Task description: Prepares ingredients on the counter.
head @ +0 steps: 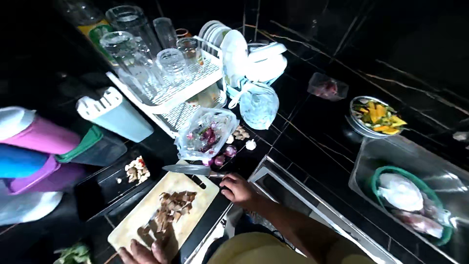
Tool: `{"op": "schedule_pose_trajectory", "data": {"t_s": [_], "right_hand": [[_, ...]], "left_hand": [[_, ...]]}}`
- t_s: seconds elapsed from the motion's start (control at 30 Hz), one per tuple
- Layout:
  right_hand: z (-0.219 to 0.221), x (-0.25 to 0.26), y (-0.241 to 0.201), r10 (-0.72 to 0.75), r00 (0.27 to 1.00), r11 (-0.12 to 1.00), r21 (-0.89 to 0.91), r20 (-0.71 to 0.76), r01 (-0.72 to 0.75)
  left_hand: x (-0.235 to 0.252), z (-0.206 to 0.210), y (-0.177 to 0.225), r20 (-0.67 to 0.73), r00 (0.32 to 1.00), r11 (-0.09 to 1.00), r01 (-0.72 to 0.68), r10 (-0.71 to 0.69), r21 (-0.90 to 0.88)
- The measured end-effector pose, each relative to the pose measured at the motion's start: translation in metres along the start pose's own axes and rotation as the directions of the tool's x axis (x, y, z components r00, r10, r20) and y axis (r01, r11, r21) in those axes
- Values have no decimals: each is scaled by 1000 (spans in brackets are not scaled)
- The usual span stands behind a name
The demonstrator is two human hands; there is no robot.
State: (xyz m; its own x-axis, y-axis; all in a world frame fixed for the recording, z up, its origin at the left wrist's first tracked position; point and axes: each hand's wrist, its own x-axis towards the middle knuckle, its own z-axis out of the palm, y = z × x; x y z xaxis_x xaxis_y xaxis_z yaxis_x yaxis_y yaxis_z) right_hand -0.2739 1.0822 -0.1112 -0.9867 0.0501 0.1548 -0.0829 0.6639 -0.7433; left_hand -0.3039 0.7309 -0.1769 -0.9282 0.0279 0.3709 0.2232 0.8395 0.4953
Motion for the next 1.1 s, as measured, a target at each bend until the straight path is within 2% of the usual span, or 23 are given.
{"op": "schedule_pose_trajectory", "data": {"t_s": [0.13, 0.33, 0.5, 0.57, 0.63, 0.7, 0.77, 0.9, 1.0, 1.1], "right_hand": [[6, 16, -6, -6, 1000, 998, -69, 3, 6], [21, 38, -23, 179, 961, 956, -268, 213, -119], [35, 53, -32, 299, 900, 892, -428, 318, -145], [44, 53, -30, 274, 928, 878, -460, 255, -132], [52, 52, -24, 209, 970, 851, -512, 126, -117], [54, 53, -18, 205, 977, 817, -561, 63, -135], [52, 56, -11, 259, 963, 798, -579, 81, -166], [51, 56, 2, 187, 978, 833, -543, 96, -106], [43, 53, -4, 182, 976, 870, -482, 118, -104], [28, 43, -5, 183, 982, 925, -347, 54, -153]], "left_hand": [[1, 0, 4, -6, 1000, 998, 25, -25, -52], [7, -4, 7, -26, 995, 988, 95, -99, -122], [9, -6, 2, -11, 989, 984, 148, -150, -98], [7, -7, -7, 7, 984, 983, 176, -176, -55], [6, -10, -17, 18, 979, 979, 205, -205, -11], [5, -13, -24, 42, 972, 973, 232, -232, -7], [5, -16, -27, 52, 972, 972, 231, -229, -35], [4, -18, -29, 72, 976, 972, 214, -208, -93], [5, -20, -32, 83, 975, 963, 216, -205, -164], [8, -28, -25, 94, 965, 938, 259, -244, -229]]}}
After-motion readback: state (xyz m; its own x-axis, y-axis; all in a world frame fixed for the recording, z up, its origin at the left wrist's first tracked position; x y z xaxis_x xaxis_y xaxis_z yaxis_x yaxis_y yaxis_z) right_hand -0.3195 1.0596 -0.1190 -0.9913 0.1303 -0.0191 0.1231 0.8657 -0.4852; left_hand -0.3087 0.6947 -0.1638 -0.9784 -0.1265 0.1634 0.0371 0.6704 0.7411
